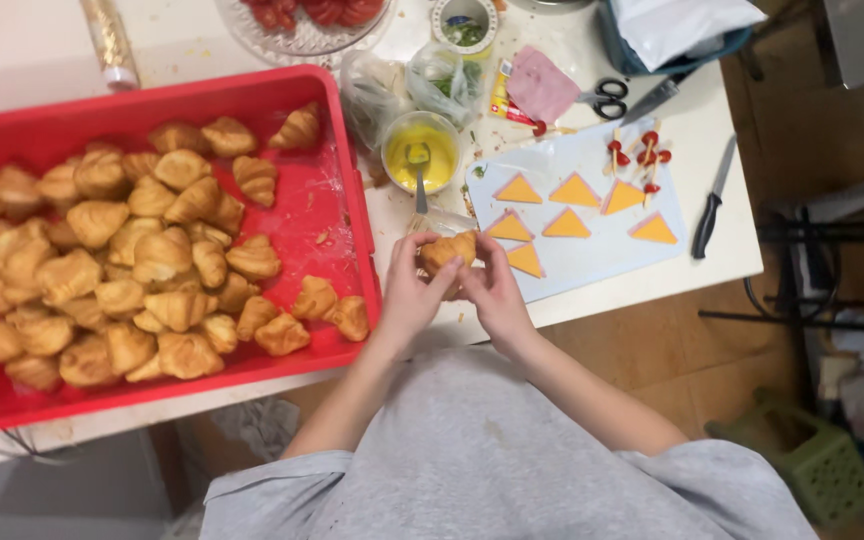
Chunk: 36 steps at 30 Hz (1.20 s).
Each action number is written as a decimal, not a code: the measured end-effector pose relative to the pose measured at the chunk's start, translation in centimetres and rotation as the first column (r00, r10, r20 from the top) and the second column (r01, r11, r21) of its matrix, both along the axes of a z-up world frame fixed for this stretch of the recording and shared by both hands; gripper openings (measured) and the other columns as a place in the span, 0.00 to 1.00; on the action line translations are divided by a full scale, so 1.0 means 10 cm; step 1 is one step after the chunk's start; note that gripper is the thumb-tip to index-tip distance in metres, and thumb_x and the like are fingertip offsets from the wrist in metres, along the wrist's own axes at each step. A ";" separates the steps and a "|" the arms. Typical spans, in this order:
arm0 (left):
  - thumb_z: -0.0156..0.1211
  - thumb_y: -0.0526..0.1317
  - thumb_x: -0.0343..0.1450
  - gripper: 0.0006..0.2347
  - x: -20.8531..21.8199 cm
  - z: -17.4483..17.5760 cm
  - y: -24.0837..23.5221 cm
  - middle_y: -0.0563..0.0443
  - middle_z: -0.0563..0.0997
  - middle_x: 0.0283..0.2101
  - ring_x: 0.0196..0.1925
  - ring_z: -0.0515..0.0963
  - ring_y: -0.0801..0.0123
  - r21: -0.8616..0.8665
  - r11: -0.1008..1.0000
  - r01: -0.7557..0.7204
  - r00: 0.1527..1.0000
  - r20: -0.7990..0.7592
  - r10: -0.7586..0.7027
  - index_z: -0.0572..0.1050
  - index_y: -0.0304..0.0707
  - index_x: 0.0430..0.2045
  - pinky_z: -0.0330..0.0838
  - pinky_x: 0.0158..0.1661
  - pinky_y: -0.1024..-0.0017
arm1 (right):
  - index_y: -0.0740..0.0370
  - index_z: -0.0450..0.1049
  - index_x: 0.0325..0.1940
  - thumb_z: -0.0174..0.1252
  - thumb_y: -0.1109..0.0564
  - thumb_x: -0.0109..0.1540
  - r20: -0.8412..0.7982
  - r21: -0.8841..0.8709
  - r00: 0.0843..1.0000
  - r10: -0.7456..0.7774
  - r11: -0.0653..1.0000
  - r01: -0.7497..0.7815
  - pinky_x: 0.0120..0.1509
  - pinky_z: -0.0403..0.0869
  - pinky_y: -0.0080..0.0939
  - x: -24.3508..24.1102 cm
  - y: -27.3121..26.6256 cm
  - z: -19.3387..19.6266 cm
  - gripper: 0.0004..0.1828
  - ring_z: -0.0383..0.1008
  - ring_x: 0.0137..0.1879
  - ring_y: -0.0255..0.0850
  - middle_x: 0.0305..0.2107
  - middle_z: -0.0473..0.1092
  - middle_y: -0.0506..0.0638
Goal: The person assembles croissant sandwiches by spreading a yellow sauce inside split croissants, then layering ham, cheese, cucumber, and tomato. Each sandwich is secured with a toothpick and placed into a red tray.
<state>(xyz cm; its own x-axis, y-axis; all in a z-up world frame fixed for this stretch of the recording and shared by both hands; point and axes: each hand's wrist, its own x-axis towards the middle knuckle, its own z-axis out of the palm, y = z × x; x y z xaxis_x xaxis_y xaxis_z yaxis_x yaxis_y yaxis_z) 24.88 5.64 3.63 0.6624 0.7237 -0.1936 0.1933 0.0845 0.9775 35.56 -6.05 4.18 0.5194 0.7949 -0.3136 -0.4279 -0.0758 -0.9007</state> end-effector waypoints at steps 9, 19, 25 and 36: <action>0.71 0.38 0.68 0.31 0.13 0.03 0.02 0.42 0.71 0.61 0.63 0.73 0.63 -0.122 0.981 -0.149 0.891 0.413 0.187 0.59 0.34 0.63 0.72 0.62 0.67 | 0.61 0.54 0.74 0.45 0.55 0.71 -0.329 0.091 0.925 0.187 0.982 -0.166 0.63 0.74 0.51 0.38 0.35 -0.06 0.26 0.70 0.65 0.47 0.63 0.64 0.56; 0.68 0.37 0.71 0.26 0.08 -0.28 0.21 0.41 0.71 0.61 0.61 0.74 0.61 -0.390 0.832 -0.395 0.694 0.467 0.549 0.60 0.32 0.61 0.71 0.61 0.66 | 0.63 0.59 0.71 0.47 0.56 0.70 -0.246 -0.066 0.934 0.260 0.957 -0.284 0.49 0.77 0.45 0.25 0.73 -0.28 0.24 0.72 0.54 0.40 0.61 0.65 0.52; 0.69 0.35 0.70 0.26 -0.10 -0.43 0.53 0.43 0.71 0.62 0.62 0.72 0.63 -0.388 0.824 -0.414 0.703 0.439 0.560 0.64 0.33 0.61 0.67 0.64 0.66 | 0.56 0.67 0.63 0.63 0.60 0.58 0.837 -0.262 0.422 0.347 0.933 -0.249 0.45 0.74 0.42 0.71 0.86 -0.11 0.29 0.71 0.48 0.43 0.46 0.66 0.54; 0.68 0.35 0.71 0.25 -0.39 -0.40 0.88 0.41 0.72 0.60 0.63 0.74 0.60 -0.497 0.818 -0.290 0.695 0.477 0.537 0.63 0.33 0.61 0.69 0.65 0.63 | 0.57 0.79 0.51 0.60 0.59 0.72 0.990 -0.135 0.023 0.140 0.980 -0.149 0.51 0.77 0.44 1.33 1.21 -0.42 0.05 0.77 0.46 0.46 0.40 0.76 0.51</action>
